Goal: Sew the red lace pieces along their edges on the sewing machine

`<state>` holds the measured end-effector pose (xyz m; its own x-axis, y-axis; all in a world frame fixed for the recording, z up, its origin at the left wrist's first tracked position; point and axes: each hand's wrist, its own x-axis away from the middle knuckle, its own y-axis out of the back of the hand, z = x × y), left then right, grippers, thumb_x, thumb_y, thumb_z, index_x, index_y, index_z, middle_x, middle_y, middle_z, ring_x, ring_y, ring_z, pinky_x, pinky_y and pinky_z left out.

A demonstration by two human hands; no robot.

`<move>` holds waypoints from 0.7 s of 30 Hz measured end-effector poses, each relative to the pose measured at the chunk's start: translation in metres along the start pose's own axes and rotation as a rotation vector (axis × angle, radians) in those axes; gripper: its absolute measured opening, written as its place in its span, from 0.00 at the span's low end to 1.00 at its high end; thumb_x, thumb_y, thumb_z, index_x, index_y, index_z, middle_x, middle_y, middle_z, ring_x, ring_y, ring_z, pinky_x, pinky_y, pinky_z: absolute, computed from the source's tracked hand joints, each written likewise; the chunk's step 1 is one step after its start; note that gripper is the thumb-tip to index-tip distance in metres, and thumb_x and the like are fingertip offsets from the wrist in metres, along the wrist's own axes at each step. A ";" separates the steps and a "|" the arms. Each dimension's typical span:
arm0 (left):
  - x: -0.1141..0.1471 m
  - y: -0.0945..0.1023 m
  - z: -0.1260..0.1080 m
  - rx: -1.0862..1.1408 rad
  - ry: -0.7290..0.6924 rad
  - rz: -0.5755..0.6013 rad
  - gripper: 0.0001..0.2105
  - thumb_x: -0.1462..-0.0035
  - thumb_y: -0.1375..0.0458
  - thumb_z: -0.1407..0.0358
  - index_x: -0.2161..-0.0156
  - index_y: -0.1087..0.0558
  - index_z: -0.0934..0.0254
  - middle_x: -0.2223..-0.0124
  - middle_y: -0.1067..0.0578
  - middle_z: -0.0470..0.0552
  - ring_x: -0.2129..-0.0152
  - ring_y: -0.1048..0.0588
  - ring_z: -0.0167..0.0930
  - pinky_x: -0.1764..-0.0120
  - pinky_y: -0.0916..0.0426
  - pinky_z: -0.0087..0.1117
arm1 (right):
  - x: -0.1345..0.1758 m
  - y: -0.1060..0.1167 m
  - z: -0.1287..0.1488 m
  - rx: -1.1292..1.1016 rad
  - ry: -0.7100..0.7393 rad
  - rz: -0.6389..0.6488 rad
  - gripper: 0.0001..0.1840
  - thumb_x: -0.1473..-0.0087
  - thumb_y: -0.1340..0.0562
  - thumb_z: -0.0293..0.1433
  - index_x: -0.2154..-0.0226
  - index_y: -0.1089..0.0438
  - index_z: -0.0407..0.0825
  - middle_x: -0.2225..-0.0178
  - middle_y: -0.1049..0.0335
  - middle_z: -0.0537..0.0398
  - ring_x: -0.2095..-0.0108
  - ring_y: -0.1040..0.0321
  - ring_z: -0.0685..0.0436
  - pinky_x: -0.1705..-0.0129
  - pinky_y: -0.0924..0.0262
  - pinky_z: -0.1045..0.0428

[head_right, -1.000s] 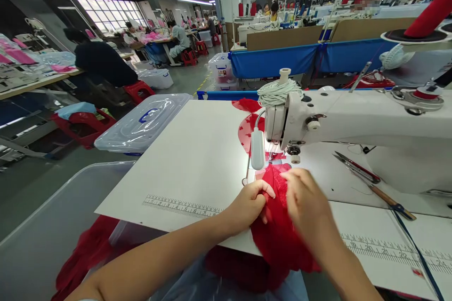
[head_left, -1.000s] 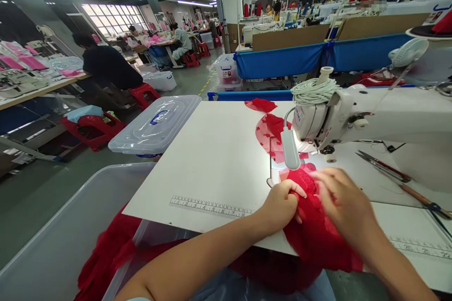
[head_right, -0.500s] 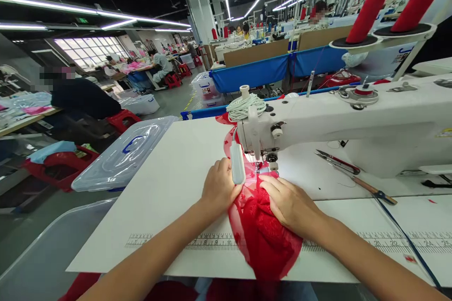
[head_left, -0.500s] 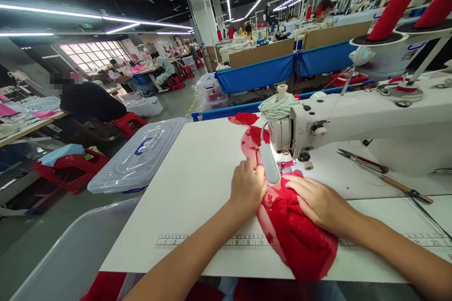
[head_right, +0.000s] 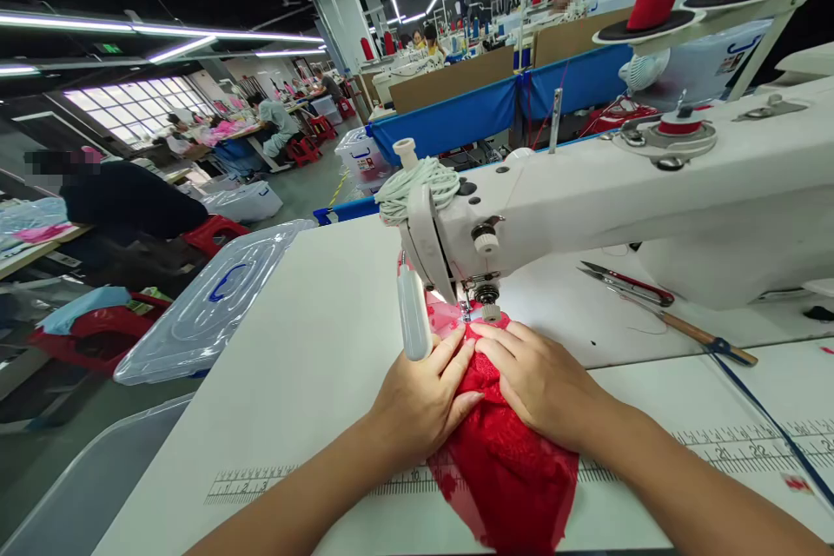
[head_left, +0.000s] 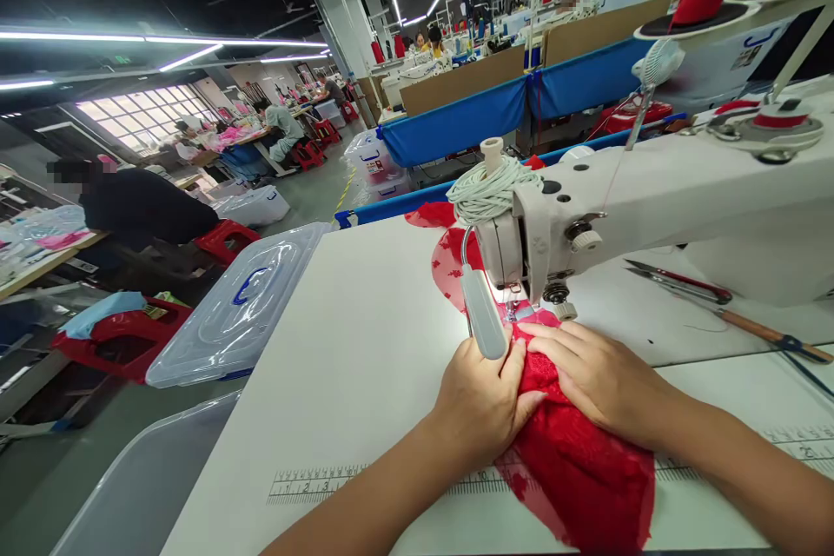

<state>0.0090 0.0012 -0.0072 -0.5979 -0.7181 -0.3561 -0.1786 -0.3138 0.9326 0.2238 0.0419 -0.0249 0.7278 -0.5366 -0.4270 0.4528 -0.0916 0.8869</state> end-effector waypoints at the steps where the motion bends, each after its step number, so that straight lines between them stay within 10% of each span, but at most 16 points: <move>1: 0.000 0.001 0.000 0.003 0.004 -0.003 0.27 0.29 0.56 0.52 0.44 0.29 0.73 0.46 0.25 0.66 0.57 0.25 0.44 0.59 0.27 0.43 | 0.000 -0.001 0.000 0.007 -0.009 -0.001 0.23 0.46 0.49 0.20 0.50 0.30 0.41 0.45 0.27 0.41 0.53 0.28 0.39 0.52 0.27 0.44; 21: -0.002 -0.001 0.002 0.025 0.035 -0.033 0.30 0.29 0.60 0.49 0.44 0.27 0.72 0.51 0.23 0.65 0.57 0.26 0.44 0.54 0.28 0.45 | -0.001 -0.002 0.005 0.058 -0.095 -0.019 0.24 0.46 0.49 0.20 0.50 0.29 0.44 0.46 0.26 0.43 0.56 0.28 0.40 0.58 0.28 0.46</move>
<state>0.0086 0.0038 -0.0071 -0.5636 -0.7290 -0.3885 -0.2180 -0.3224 0.9212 0.2195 0.0388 -0.0255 0.6661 -0.6108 -0.4281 0.4341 -0.1493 0.8884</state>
